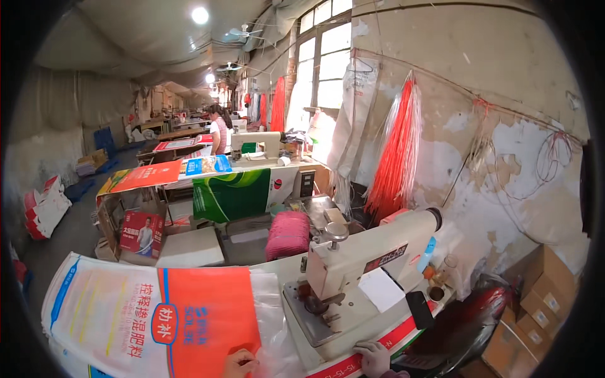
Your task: Sewing and folding large plastic agricultural bags using an industrial sewing machine.
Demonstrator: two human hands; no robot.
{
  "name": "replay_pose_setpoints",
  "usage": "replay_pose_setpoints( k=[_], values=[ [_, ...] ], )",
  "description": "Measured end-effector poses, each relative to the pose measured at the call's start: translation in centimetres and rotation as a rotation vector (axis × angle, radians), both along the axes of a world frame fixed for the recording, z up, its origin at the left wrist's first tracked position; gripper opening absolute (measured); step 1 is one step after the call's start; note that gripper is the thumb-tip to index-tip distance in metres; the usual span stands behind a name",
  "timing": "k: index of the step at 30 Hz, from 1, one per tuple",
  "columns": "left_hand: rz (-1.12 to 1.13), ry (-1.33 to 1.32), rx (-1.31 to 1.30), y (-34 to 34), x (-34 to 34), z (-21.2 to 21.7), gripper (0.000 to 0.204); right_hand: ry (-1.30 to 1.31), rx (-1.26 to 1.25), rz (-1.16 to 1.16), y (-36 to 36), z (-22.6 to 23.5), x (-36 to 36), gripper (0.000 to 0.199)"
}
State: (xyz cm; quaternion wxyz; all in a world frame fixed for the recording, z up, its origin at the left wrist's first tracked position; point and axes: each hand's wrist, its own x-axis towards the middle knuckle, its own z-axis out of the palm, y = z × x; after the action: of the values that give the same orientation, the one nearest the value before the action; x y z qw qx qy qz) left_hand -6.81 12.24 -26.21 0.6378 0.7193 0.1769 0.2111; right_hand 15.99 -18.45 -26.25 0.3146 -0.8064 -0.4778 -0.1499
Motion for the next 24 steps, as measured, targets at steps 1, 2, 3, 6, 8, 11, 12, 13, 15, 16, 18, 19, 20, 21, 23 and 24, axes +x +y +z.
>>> replay_pose_setpoints(
  k=[1, 2, 3, 6, 8, 11, 12, 13, 15, 16, 18, 19, 20, 21, 23, 24],
  values=[
    [0.003, 0.014, -0.158, 0.8, -0.2, -0.2, 0.008, 0.009, -0.033, -0.032, 0.2, 0.1, -0.3, 0.034],
    [0.011, 0.010, -0.173, 1.5, -0.4, -0.4, 0.008, 0.022, -0.071, -0.058, 0.4, 0.3, -0.4, 0.036],
    [-0.178, 0.098, -0.014, 2.2, -0.2, -0.5, 0.017, 0.022, -0.093, -0.058, 0.5, 0.3, -0.6, 0.037],
    [-0.418, 0.295, 0.265, 3.6, 0.6, -0.2, 0.028, 0.012, -0.060, -0.057, 0.6, 0.3, -0.6, 0.036],
    [-0.489, 0.392, 0.401, 3.9, 1.6, 0.3, 0.027, 0.024, -0.055, -0.046, 0.6, 0.2, -0.5, 0.033],
    [-0.534, 0.204, 0.317, 4.0, 2.2, 1.1, 0.010, 0.017, -0.091, -0.066, 0.7, 0.1, -0.5, 0.030],
    [-0.540, 0.192, 0.314, 4.2, 2.4, 1.3, 0.010, 0.007, -0.097, -0.073, 0.9, 0.1, -0.6, 0.030],
    [-0.579, 0.078, 0.315, 4.2, 2.2, 1.4, 0.012, -0.005, -0.111, -0.075, 1.0, 0.2, -0.6, 0.031],
    [-0.628, -0.031, 0.203, 4.5, 1.9, 1.5, 0.015, -0.008, -0.143, -0.078, 1.4, 0.3, -0.7, 0.035],
    [-0.624, -0.036, 0.191, 4.7, 1.7, 1.5, 0.015, -0.010, -0.156, -0.074, 1.5, 0.4, -0.8, 0.035],
    [-0.583, -0.181, 0.290, 4.8, 1.4, 1.3, 0.013, -0.065, -0.176, -0.087, 1.7, 0.5, -1.0, 0.037],
    [-0.578, -0.187, 0.280, 4.8, 1.5, 1.1, 0.013, -0.074, -0.139, -0.050, 1.8, 0.5, -1.0, 0.039],
    [-0.569, -0.214, 0.290, 4.8, 1.6, 0.9, 0.013, -0.070, -0.154, -0.053, 1.9, 0.5, -0.9, 0.039],
    [-0.558, -0.244, 0.305, 4.8, 1.7, 0.7, 0.012, -0.068, -0.172, -0.063, 2.0, 0.6, -0.9, 0.039],
    [-0.551, -0.258, 0.305, 4.7, 1.9, 0.5, 0.013, -0.059, -0.200, -0.077, 2.2, 0.5, -0.8, 0.039],
    [-0.538, -0.274, 0.322, 4.7, 1.9, 0.5, 0.013, -0.058, -0.212, -0.092, 2.2, 0.5, -0.8, 0.040]
  ],
)
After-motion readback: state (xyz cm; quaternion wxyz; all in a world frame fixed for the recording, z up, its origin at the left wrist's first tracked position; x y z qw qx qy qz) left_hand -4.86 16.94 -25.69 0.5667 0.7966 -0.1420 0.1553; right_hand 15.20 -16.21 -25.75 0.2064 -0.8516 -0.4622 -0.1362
